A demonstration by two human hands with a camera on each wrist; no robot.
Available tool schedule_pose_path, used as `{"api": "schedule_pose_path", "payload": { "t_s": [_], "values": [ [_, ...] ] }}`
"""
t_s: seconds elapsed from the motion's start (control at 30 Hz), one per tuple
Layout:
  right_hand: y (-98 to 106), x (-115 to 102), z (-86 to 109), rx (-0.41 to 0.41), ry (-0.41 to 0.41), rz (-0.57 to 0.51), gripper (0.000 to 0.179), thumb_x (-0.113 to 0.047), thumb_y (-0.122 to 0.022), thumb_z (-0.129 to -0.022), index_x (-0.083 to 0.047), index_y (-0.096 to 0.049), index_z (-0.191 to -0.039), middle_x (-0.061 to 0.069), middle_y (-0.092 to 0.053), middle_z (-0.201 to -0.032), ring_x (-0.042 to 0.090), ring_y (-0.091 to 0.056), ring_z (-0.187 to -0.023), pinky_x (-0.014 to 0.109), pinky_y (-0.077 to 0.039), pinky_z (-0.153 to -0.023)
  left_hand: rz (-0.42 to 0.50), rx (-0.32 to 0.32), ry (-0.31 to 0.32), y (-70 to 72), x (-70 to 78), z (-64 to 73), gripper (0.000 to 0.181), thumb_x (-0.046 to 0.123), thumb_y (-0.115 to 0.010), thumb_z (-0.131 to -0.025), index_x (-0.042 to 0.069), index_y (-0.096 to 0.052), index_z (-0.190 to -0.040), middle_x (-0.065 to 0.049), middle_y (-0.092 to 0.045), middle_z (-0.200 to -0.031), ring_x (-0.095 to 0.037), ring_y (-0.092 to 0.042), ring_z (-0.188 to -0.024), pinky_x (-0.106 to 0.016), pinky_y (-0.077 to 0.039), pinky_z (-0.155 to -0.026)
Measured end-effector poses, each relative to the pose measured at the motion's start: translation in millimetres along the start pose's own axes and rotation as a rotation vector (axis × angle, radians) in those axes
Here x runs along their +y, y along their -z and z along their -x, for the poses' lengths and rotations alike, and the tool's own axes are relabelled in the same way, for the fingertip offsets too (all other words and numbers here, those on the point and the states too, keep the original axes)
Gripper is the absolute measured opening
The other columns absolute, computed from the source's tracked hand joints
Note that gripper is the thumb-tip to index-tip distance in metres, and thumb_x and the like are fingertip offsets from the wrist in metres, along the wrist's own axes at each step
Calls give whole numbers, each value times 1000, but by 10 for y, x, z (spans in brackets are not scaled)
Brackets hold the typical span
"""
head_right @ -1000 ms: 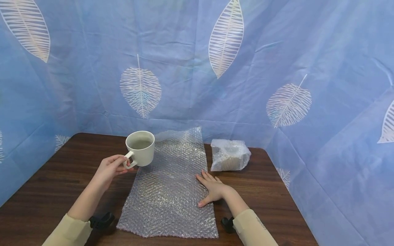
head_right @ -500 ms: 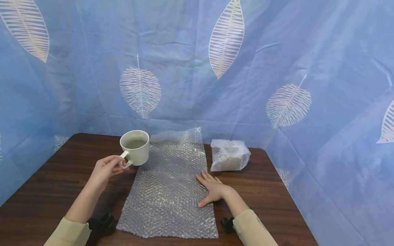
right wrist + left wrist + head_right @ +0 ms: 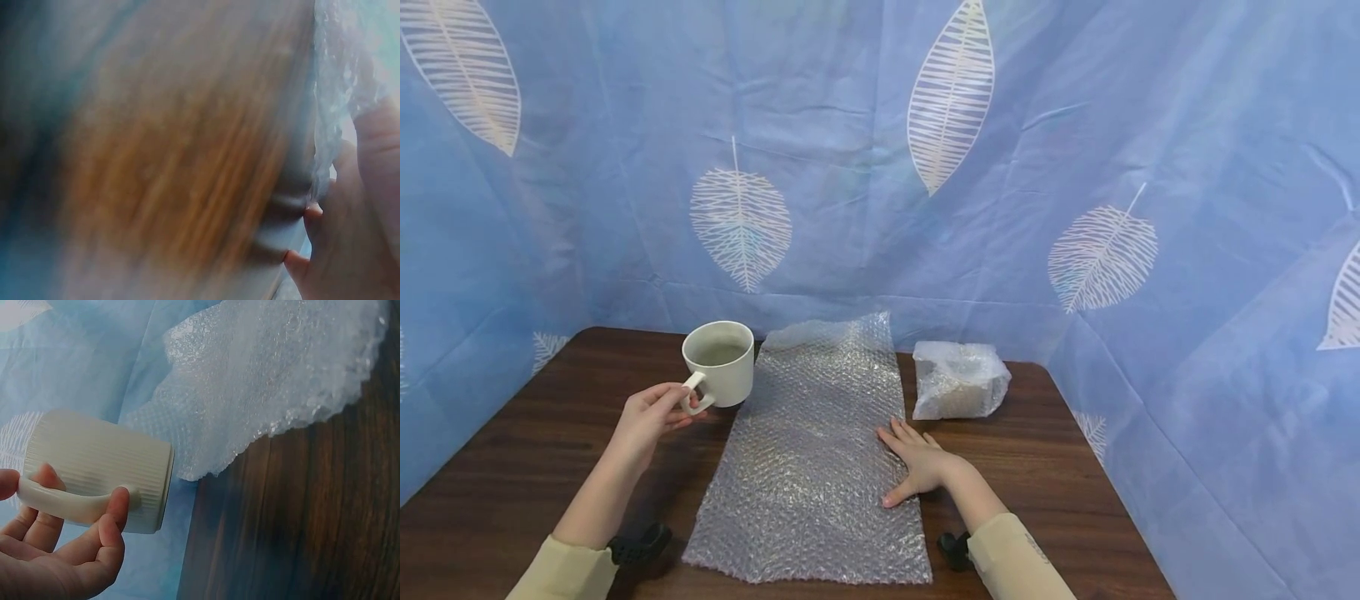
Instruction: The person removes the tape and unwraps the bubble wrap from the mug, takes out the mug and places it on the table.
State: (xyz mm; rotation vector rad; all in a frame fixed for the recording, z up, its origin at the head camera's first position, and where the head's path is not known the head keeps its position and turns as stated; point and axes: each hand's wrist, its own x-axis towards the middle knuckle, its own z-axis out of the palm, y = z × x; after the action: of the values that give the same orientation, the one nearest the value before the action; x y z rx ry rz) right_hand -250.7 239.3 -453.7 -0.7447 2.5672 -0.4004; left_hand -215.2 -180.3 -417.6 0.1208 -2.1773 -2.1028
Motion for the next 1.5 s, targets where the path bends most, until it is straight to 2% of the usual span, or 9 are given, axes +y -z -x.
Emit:
{"api": "schedule_pose_path", "payload": {
  "t_s": [0.37, 0.67, 0.93, 1.2, 1.5],
  "values": [
    [-18, 15, 1, 10, 6, 1, 114, -56, -76, -72, -15, -11, -155, 16, 2, -158, 34, 0, -144, 60, -6, -110, -4, 33, 6, 57, -15, -5, 35, 22, -52, -100, -12, -57, -108, -5, -64, -85, -17, -68, -83, -30, -54, -77],
    [-16, 14, 1, 10, -4, 9, 113, -55, -77, -72, -14, -12, -155, 16, 2, -158, 34, 0, -144, 59, -6, -110, 9, 55, 24, 78, -66, -21, 35, 22, -52, -100, -11, -57, -109, -7, -66, -88, -16, -68, -83, -29, -54, -77],
    [-14, 1, 9, 11, 2, 5, 113, -54, -77, -72, -13, -12, -155, 18, 2, -158, 35, 0, -144, 60, -6, -110, 22, 76, 22, 111, -118, -53, 34, 23, -51, -100, -10, -58, -107, -2, -65, -82, -20, -68, -85, -29, -54, -78],
    [-15, -6, 21, 14, 8, 8, 114, -54, -77, -72, -12, -12, -155, 18, 1, -158, 35, 0, -144, 60, -5, -110, 41, 100, 27, 139, -175, -90, 34, 22, -50, -101, -11, -57, -110, 1, -63, -82, -14, -68, -82, -28, -54, -77],
    [0, -8, 25, 16, 26, -9, 116, -55, -77, -71, -8, -12, -154, 21, 1, -157, 38, 0, -143, 62, -6, -108, 39, 113, 28, 159, -282, -123, 38, 22, -49, -101, -13, -55, -115, 5, -65, -81, -14, -69, -86, -29, -53, -80]
  ]
}}
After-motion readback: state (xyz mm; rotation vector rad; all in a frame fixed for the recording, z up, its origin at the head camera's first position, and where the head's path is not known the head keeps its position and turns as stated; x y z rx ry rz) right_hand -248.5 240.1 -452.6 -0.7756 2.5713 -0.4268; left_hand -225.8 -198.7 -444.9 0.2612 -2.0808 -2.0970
